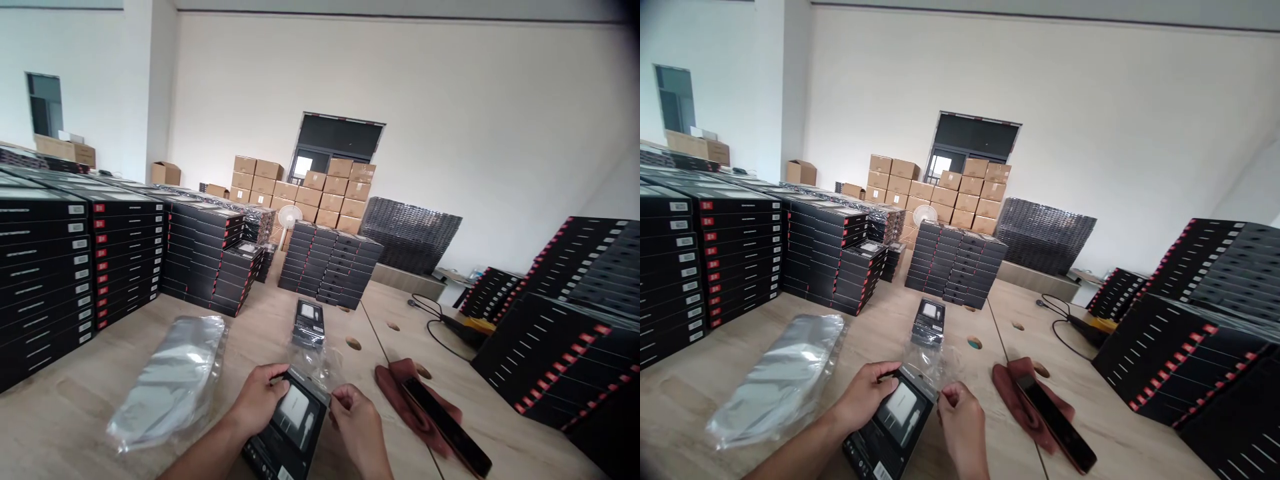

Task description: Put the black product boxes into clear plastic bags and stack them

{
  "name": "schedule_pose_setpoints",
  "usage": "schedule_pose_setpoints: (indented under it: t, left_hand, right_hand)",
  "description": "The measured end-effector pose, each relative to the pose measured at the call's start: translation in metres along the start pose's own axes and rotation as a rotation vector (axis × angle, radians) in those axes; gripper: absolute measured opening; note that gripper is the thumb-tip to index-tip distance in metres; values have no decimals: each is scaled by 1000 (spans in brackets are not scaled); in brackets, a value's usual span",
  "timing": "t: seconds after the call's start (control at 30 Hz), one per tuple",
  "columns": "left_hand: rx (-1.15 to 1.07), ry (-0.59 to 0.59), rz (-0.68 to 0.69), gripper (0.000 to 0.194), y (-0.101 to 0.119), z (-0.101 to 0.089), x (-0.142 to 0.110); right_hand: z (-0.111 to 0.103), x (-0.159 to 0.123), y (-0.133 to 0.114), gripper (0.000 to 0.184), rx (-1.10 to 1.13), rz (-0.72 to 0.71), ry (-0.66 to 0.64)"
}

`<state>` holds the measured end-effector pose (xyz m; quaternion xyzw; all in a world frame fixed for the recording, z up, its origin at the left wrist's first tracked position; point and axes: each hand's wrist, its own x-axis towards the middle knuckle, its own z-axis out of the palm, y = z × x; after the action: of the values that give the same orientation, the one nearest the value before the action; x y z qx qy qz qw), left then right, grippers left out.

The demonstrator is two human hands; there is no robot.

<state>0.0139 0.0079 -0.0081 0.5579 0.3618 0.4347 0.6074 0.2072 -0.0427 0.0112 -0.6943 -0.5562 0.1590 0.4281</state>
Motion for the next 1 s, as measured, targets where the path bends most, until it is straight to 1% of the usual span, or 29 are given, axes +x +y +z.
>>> schedule_pose_setpoints:
  t: [0.13, 0.27, 0.33, 0.43, 0.6, 0.7, 0.77, 0.87, 0.93, 1.0]
  left_hand:
    - [-15, 41, 9, 50, 0, -1, 0]
    - [10, 123, 39, 51, 1, -2, 0]
    - [32, 137, 39, 50, 3, -2, -1]
    - [78, 121, 50, 47, 8, -2, -3]
    - [123, 72, 96, 40, 14, -2, -4]
    - [137, 62, 113, 37, 12, -3, -2]
    - [138, 80, 114, 34, 10, -3, 0]
    - [119, 131, 143, 32, 13, -1, -2]
    - [67, 169, 199, 31, 18, 2, -7]
    - [-12, 179, 295, 30, 27, 5, -12]
  right_hand:
    - [1, -1, -6, 13, -4, -33, 29]
    - [2, -1, -11, 11, -70, -71, -5]
    - [3, -2, -12, 11, -72, -70, -5]
    - [6, -3, -13, 13, -46, -102, 53]
    - [6, -5, -16, 17, -51, -250, 164]
    - [3, -6, -18, 18, -43, -305, 184]
    - [0, -7, -20, 18, -9, -318, 167]
    - [-2, -7, -26, 20, 88, -276, 121]
    - [-2, -7, -31, 25, 219, -186, 89]
    - [-2, -8, -36, 31, 407, -67, 32]
